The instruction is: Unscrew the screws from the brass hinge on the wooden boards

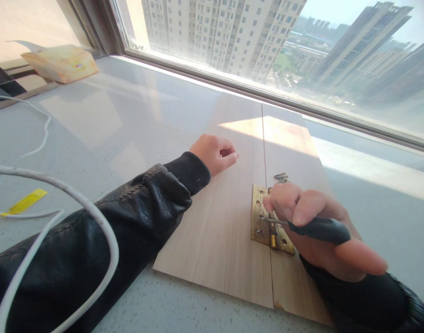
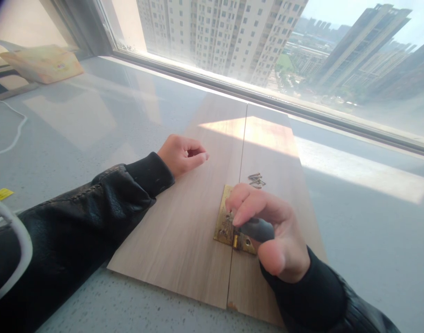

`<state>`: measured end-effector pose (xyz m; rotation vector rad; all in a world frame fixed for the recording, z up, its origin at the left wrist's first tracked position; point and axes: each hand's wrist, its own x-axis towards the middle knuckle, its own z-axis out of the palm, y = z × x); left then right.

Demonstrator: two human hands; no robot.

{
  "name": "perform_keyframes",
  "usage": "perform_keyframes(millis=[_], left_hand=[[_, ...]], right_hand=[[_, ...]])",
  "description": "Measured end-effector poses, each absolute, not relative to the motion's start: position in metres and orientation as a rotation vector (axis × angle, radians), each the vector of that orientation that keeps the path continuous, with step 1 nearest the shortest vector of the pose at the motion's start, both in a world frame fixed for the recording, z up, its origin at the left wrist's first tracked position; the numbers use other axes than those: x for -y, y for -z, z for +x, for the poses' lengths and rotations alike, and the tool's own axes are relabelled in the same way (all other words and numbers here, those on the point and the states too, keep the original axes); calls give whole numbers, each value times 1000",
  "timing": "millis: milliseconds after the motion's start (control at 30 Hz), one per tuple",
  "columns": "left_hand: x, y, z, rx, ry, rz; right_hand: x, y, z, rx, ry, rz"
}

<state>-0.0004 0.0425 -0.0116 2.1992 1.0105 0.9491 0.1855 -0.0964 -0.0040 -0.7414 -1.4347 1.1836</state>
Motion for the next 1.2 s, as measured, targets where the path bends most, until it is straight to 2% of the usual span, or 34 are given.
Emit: perform_keyframes(millis=[333, 567, 667, 800, 1033, 1200], left_hand=[[-41, 11, 0, -1013, -942, 2194], [-41, 11, 1, -1008, -953, 2201], [-41, 11, 1, -1008, -954, 2210], [-41, 11, 0, -1018, -949, 2215], [-42, 11, 1, -1019, -947, 2208], [-41, 11, 1, -1010, -942, 2199]], right_hand=[[89, 2, 199, 1490, -1127, -726], [97, -11, 183, 1597, -1330, -726], [103, -16, 177, 1619, -1320, -777], [104, -20, 173, 1517, -1253, -830], [103, -15, 167, 1291, -1337, -850], [100, -1, 180, 1424, -1135, -789]])
